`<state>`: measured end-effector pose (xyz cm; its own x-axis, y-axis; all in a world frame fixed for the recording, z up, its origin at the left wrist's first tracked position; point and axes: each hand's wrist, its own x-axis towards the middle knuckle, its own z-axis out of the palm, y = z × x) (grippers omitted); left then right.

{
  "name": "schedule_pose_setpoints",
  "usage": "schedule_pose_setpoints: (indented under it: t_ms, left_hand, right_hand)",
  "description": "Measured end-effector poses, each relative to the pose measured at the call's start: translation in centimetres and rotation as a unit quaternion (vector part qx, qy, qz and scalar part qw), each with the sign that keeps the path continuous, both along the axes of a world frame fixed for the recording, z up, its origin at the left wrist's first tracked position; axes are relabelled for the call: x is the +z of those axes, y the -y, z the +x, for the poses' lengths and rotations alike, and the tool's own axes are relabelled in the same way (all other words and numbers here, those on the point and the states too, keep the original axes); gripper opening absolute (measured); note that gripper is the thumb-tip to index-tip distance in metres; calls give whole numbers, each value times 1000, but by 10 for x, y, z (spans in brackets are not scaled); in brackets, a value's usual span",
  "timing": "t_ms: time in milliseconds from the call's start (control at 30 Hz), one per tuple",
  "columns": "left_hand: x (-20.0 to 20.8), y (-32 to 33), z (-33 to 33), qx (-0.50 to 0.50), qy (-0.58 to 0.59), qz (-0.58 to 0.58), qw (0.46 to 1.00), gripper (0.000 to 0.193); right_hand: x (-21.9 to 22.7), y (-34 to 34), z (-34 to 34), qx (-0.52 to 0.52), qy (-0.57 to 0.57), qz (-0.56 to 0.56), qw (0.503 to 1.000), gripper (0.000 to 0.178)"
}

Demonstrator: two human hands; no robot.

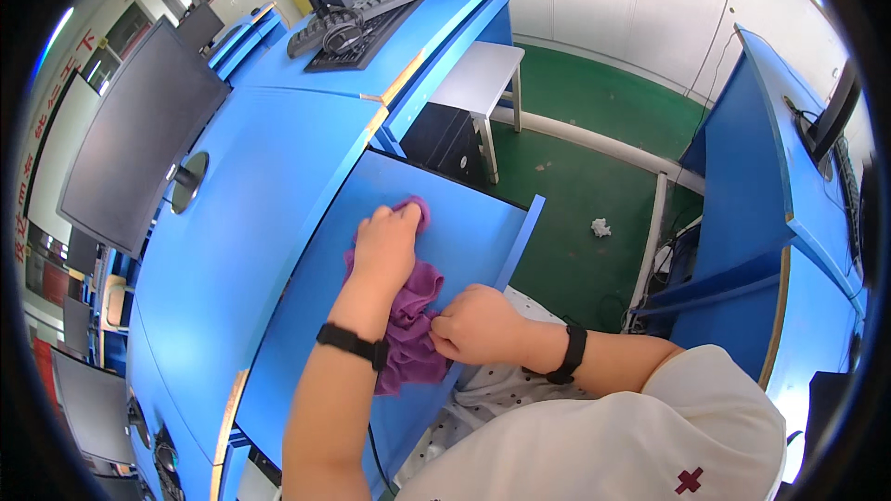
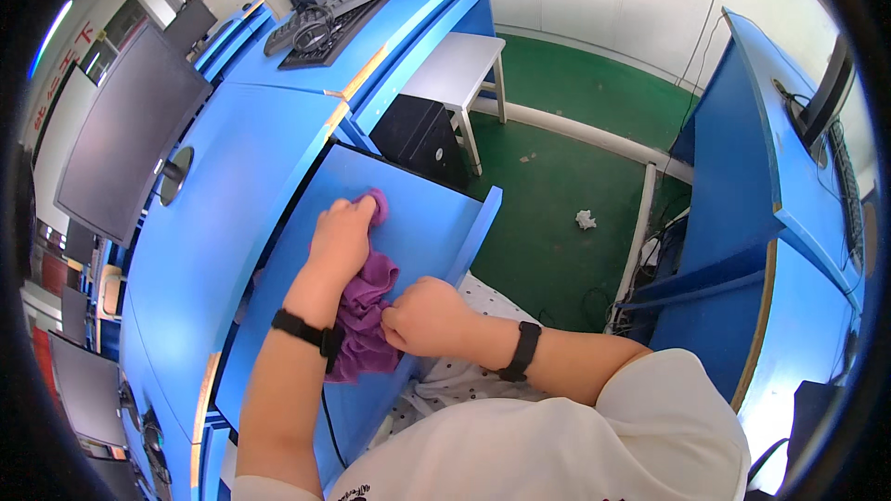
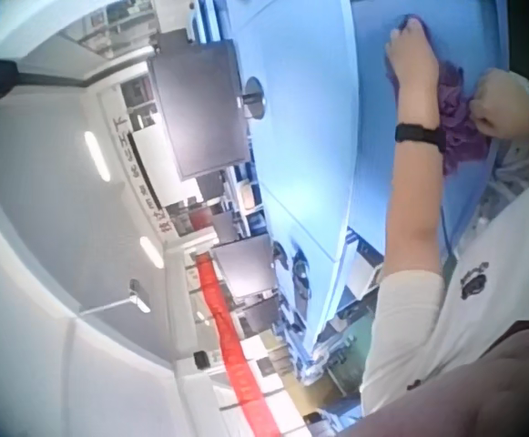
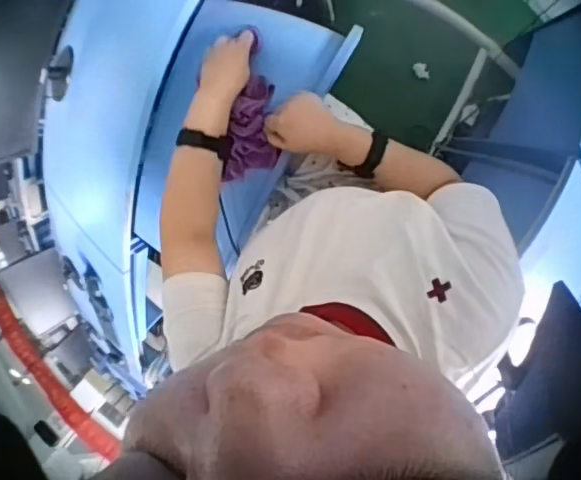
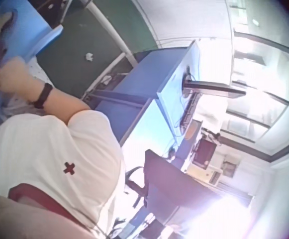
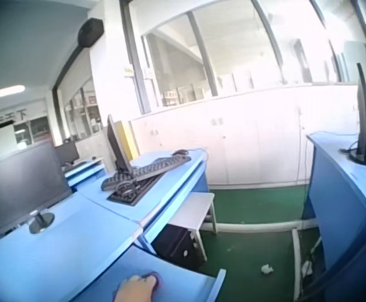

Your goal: The person wipes the surface of a blue desk using a purple cloth, moving the cloth across the flat surface and cleaning inside the lower shelf area.

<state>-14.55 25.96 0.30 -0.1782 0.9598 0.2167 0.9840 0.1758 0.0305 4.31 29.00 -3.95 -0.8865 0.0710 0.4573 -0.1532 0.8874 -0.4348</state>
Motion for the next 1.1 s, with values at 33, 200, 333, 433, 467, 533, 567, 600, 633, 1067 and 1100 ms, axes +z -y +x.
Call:
schedule_pose_setpoints:
  t_ms: [33,200,333,433,467,533,567,600,633,1067,1100]
  left_hand:
    - [-1,-5,-1,16,-25,-1,1000,14]
    - [0,-7,12,20,-87,-13,996,14]
    - [9,2,-3,12,-17,-67,998,16]
    - [17,-12,-12,57,-37,-84,994,17]
    - [19,-14,-12,62,-44,-96,992,16]
    - [14,-9,-6,36,-61,-78,994,15]
    - [13,-3,-4,3,-36,-76,996,16]
    - [14,4,-5,-29,-12,-77,997,16]
    - [14,3,-9,-30,-13,-78,996,16]
    - [14,-13,-10,-21,12,-79,997,21]
    - [14,-18,-15,7,-32,-78,996,21]
  right_hand:
    - [2,0,0,-5,-1,6,1000,20]
    - [0,1,-1,-18,-27,-4,999,19]
    - [4,1,-1,-16,-9,7,1000,20]
    - [6,1,-1,-19,-13,14,1000,19]
    - [5,1,-1,-22,-23,14,999,19]
    - [0,1,-2,-18,-23,9,1000,19]
    - [-1,-1,-1,-12,-23,2,1000,20]
    - [-1,1,-2,-14,-25,1,1000,20]
    - [0,2,-1,-14,-22,0,1000,20]
    - [0,0,-3,-23,-48,14,998,23]
    - [1,0,-3,-21,-48,15,999,23]
